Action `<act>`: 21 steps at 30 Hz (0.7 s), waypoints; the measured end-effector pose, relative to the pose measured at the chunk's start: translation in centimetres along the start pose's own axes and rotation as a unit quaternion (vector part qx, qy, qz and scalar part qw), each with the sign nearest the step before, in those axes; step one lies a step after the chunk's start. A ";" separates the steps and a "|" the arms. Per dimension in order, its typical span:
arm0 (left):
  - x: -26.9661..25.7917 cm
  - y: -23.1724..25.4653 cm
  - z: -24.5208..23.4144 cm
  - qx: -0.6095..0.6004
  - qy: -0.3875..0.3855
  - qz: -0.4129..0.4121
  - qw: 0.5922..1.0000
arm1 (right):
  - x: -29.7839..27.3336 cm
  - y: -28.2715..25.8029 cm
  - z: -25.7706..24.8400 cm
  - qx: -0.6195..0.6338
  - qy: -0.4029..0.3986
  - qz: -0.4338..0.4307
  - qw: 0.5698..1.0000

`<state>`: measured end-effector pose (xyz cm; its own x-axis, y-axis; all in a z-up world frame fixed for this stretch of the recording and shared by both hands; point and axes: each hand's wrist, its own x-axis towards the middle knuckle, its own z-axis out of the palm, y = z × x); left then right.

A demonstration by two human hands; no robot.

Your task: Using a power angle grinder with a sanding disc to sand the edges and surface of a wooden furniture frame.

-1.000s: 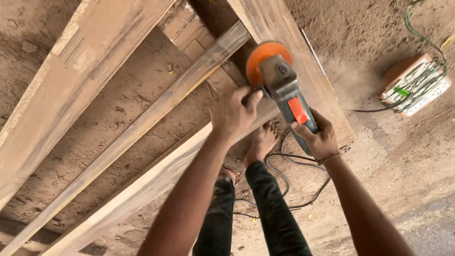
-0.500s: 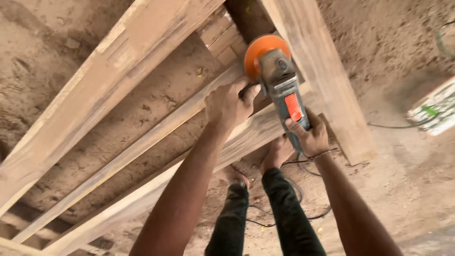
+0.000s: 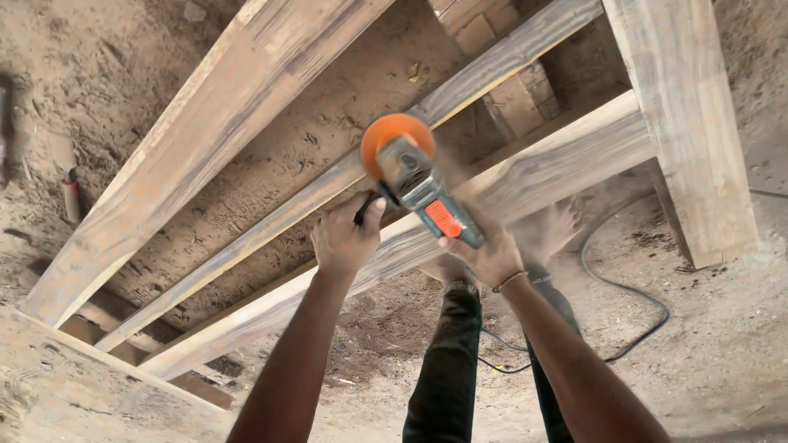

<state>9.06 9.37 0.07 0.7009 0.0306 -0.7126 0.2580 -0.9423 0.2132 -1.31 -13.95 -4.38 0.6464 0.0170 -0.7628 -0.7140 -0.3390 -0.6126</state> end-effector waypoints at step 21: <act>-0.4 -0.2 1.2 -0.143 0.110 0.065 0.981 | -0.2 3.2 0.3 0.074 0.033 -0.085 0.993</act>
<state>7.87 9.17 -0.49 0.8590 0.0166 -0.5116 0.3104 -0.8117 0.4948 -3.81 -14.81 -6.26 0.7743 -0.0008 -0.6328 -0.6210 -0.1937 -0.7595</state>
